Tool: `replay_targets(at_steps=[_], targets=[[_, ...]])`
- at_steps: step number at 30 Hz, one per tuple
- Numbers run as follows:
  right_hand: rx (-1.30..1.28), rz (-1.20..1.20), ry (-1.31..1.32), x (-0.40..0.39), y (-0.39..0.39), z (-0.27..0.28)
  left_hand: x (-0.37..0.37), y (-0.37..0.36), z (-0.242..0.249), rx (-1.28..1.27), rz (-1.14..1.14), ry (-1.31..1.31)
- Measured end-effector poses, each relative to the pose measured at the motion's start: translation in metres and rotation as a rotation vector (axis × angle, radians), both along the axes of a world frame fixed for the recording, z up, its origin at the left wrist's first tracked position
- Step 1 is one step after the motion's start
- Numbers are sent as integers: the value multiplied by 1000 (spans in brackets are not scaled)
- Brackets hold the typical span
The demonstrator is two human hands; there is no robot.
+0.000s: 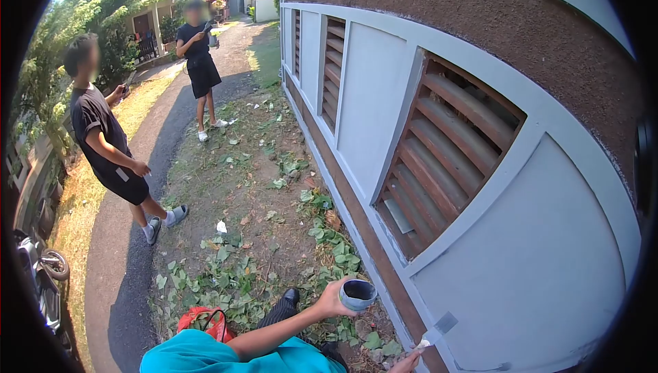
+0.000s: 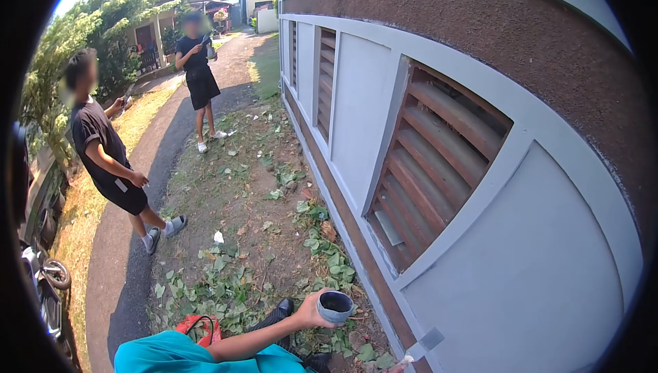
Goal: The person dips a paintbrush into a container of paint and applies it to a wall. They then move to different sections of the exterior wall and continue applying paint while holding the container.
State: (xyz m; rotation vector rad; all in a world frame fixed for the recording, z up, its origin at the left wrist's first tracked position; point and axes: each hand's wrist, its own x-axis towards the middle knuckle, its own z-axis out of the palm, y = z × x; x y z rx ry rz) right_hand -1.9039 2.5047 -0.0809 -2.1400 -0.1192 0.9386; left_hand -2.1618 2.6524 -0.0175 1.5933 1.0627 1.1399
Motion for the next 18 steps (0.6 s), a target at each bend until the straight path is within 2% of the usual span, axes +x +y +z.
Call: replay_targets(at_steps=[5, 7, 11, 18], targets=[[-31, 13, 7, -7, -13, 27, 7, -6, 0, 56, -29, 23], [-244, 47, -46, -20, -7, 83, 9, -11, -2, 29, -29, 30], [-63, 0, -38, -5, -5, 39, 14, -18, -10, -3, -24, 41], [340, -91, -42, 43, 3, -81, 21, -26, -17, -5, -36, 70]])
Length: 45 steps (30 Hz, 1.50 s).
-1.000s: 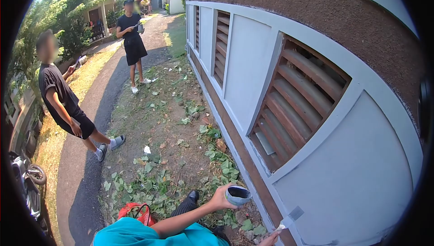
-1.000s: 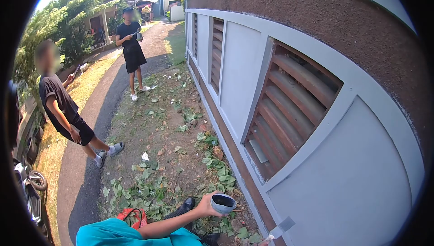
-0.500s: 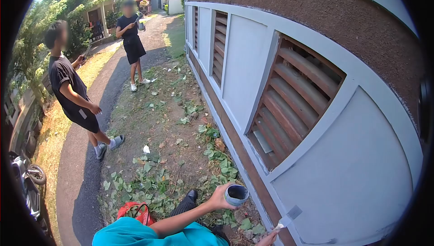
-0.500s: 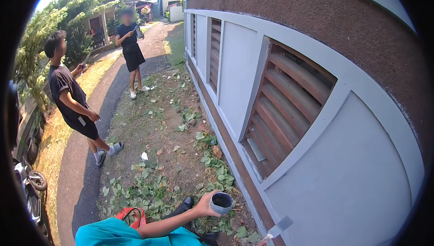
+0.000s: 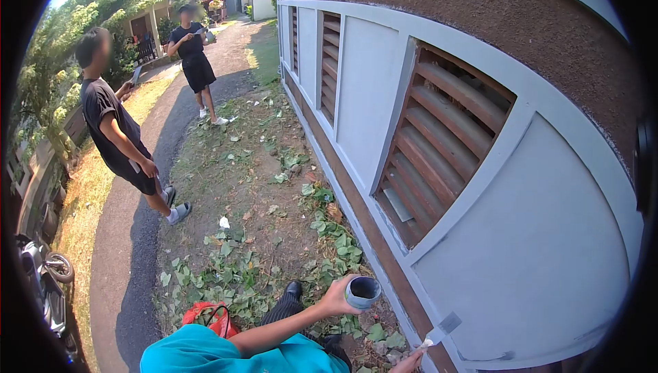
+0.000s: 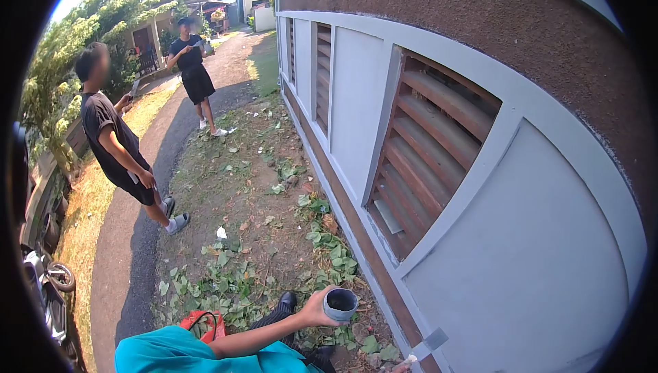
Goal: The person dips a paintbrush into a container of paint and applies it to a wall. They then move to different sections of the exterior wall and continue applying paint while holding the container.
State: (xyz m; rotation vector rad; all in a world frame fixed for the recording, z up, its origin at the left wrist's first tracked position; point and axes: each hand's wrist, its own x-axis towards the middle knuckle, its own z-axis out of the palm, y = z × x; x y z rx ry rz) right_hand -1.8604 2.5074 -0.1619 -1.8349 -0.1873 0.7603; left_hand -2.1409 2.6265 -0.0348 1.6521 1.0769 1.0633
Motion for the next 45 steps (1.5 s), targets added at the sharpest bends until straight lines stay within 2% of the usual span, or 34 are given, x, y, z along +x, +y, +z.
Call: replay_targets(at_steps=[2, 4, 5, 7, 8, 11, 13, 16, 18, 21, 25, 27, 31, 37, 40, 42, 45], targets=[[90, -59, 7, 4, -21, -26, 2, -5, 2, 52, 17, 43], [40, -259, 84, -27, -41, 27, -1, -11, -4, -3, -15, 59], [84, -110, 81, -21, -52, 18, -1, -14, 1, -2, -4, 52], [3, -149, 129, -30, -55, 36, -3, -22, -4, -26, -7, 41], [89, -160, 96, -16, -68, -22, -5, -21, -13, -41, -9, 38], [135, -111, 138, -21, -82, -21, -2, -20, -16, -18, -39, 35], [179, -245, 206, -36, -85, -7, -4, -19, -16, -15, -43, 46], [210, -288, 253, -63, -93, 44, -6, -20, -10, -51, -108, -54], [234, -360, 155, -77, -95, 45, -11, -21, -1, -59, -126, -59], [223, -248, 213, -95, -102, 60, -22, -26, 9, -23, -78, -56], [122, -192, 145, -119, -107, 60, -48, -42, 0, -3, -46, -67], [140, -44, 143, -134, -118, 72, -62, -54, -1, -10, 0, -92], [116, -166, 157, -178, -165, 69, -85, -67, 2, -28, 34, -73], [44, -375, 126, -221, -259, 52, -91, -67, -20, -90, 107, -208], [42, -514, 137, -233, -280, 67, -93, -71, -24, -38, 143, -211], [12, -559, 117, -230, -284, 72, -96, -79, -30, -125, 112, -277], [52, -564, 94, -223, -288, 70, -101, -89, -48, -127, 77, -296]])
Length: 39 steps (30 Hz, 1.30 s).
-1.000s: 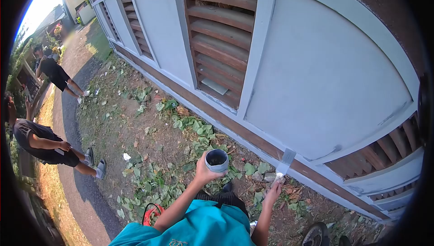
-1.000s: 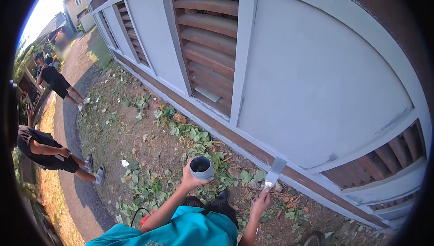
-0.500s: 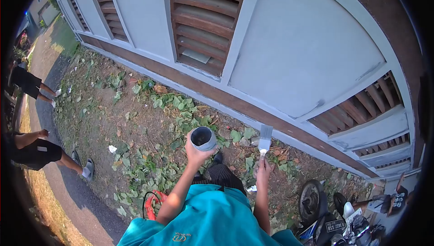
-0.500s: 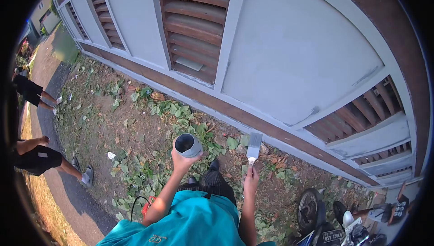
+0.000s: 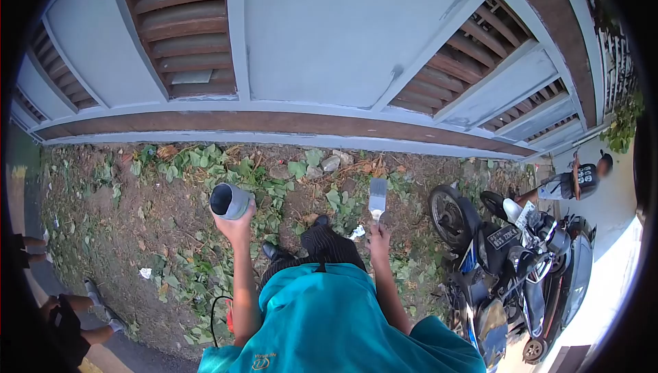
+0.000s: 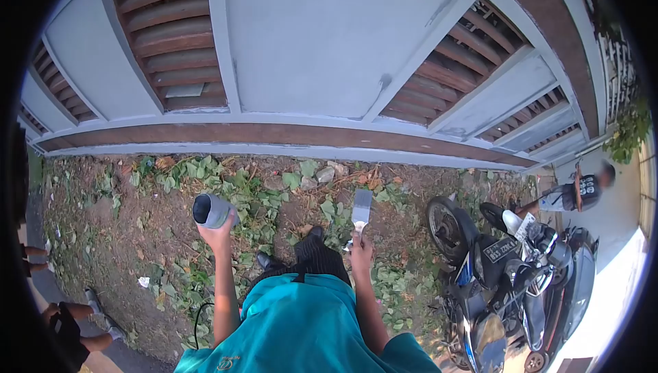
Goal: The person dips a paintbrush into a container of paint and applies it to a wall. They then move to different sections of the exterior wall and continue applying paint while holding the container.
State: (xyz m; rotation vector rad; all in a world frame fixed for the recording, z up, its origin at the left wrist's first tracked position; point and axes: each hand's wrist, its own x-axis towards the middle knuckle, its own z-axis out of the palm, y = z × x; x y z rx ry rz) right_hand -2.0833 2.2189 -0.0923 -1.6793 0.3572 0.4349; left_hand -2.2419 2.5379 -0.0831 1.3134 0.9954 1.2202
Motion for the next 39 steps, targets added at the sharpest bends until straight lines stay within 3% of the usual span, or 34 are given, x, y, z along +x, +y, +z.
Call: replay_targets(at_steps=[9, 14, 17, 23, 26, 31, 35, 39], targets=[[74, 134, 149, 22, -29, -9, 25, -46, -6, 11, -93, -18], [138, 23, 107, 66, -99, -33, 80, -86, -14, 47, -168, 21], [140, -74, 127, 97, -141, -12, 116, -118, -29, 99, -187, 87], [81, -183, 81, 166, -231, -69, 185, -195, -17, 98, -275, 196], [120, -147, -16, 206, -249, -82, 208, -225, -21, 76, -212, 149], [-33, 75, -65, 285, -242, -77, 216, -264, 6, 22, -168, 163], [146, 142, -35, 327, -209, -50, 221, -274, 27, 34, -112, 211], [347, 137, -98, 334, -174, -27, 225, -268, 3, 128, -171, 282]])
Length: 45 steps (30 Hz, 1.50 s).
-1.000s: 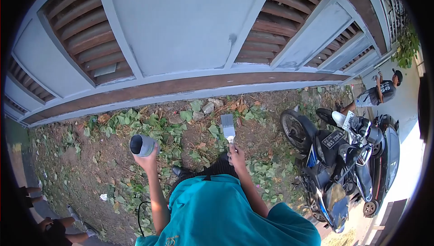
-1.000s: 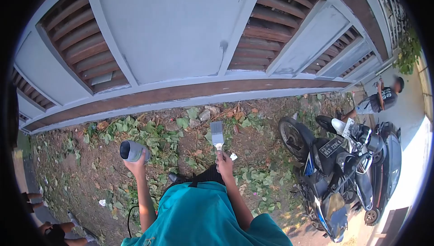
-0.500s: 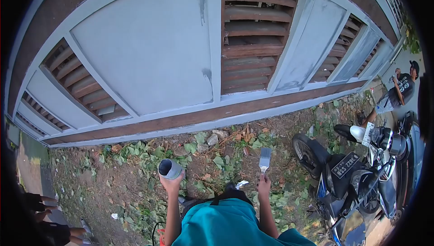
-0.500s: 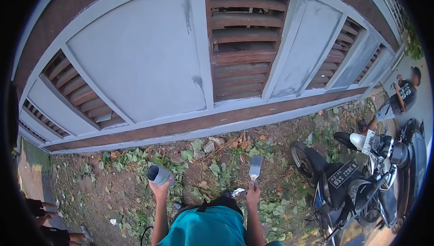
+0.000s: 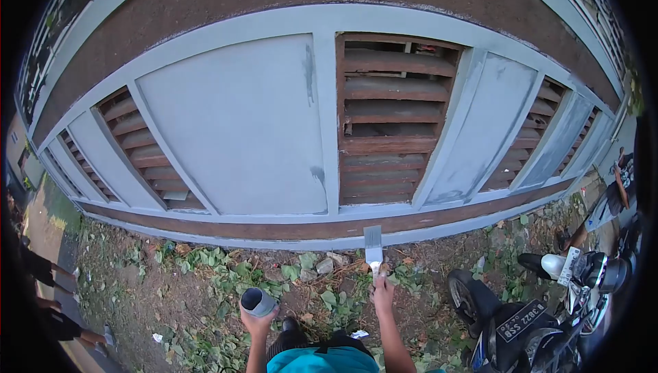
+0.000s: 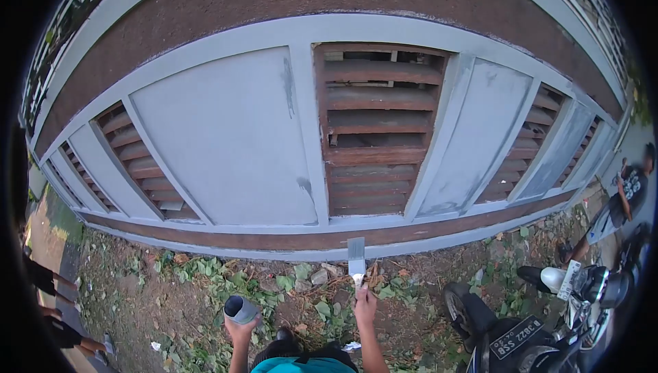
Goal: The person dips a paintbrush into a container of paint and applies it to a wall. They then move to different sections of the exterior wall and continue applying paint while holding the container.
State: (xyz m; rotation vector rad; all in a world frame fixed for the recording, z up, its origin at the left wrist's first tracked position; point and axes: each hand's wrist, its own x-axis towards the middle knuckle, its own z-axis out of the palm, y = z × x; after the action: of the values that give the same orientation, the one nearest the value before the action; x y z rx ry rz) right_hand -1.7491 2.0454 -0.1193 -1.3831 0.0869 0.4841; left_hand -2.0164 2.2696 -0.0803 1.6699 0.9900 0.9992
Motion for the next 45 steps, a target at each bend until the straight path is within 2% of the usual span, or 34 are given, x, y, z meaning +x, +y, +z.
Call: replay_targets(at_steps=[2, 4, 6, 8, 9, 10, 12, 13, 17, 19, 20, 22, 23, 28, 31, 33, 34, 36, 38, 39, 41, 45], targets=[[-59, -34, -109, 0, 11, -44, 16, -7, -6, -93, -10, -124], [44, -1, 90, -22, 9, 17, 33, -16, -12, -134, -107, -159], [19, 61, 79, -33, -6, 27, 46, -20, -24, -169, -169, -189], [-37, 30, 64, -42, -25, -3, 57, -23, -34, -107, -254, -66], [-124, 41, -33, -47, -37, -18, 69, -34, 0, -175, -299, -104], [-214, 53, -125, -52, -49, -25, 74, -32, -4, -175, -323, -101], [-207, -27, -55, -64, -76, -33, 84, -28, -17, -182, -370, -85], [-198, -82, 8, -69, -88, -30, 92, -28, -7, -180, -392, -51], [-329, -310, -25, -83, -120, 5, 118, -12, -5, -81, -485, -92], [-190, -458, 4, -93, -131, 23, 126, -9, 4, -126, -499, -62], [-200, -466, 6, -95, -132, 31, 133, -6, 6, -150, -499, -51], [-50, -649, 3, -98, -125, 45, 142, 0, -7, -174, -520, -93], [-130, -686, -58, -97, -122, 43, 145, 3, -13, -129, -545, -119], [-60, -665, -43, -104, -104, 54, 118, 10, -15, -130, -602, -75], [-74, -648, -87, -109, -80, 57, 100, 21, -28, -256, -682, -85], [-62, -650, -64, -112, -63, 41, 84, 30, -35, -233, -623, -74], [-52, -639, -45, -116, -57, 44, 76, 38, -38, -236, -626, -108], [-46, -620, -12, -121, -43, 59, 57, 52, -39, -256, -463, -148], [-11, -592, 18, -114, -29, 63, 41, 74, -48, -309, -397, -225], [8, -574, -3, -105, -25, 57, 30, 83, -56, -278, -286, -158], [4, -521, -73, -84, -20, 40, 17, 111, -81, -226, -231, -148], [55, -425, -72, -54, -5, 58, 8, 131, -83, -140, -127, -166]])
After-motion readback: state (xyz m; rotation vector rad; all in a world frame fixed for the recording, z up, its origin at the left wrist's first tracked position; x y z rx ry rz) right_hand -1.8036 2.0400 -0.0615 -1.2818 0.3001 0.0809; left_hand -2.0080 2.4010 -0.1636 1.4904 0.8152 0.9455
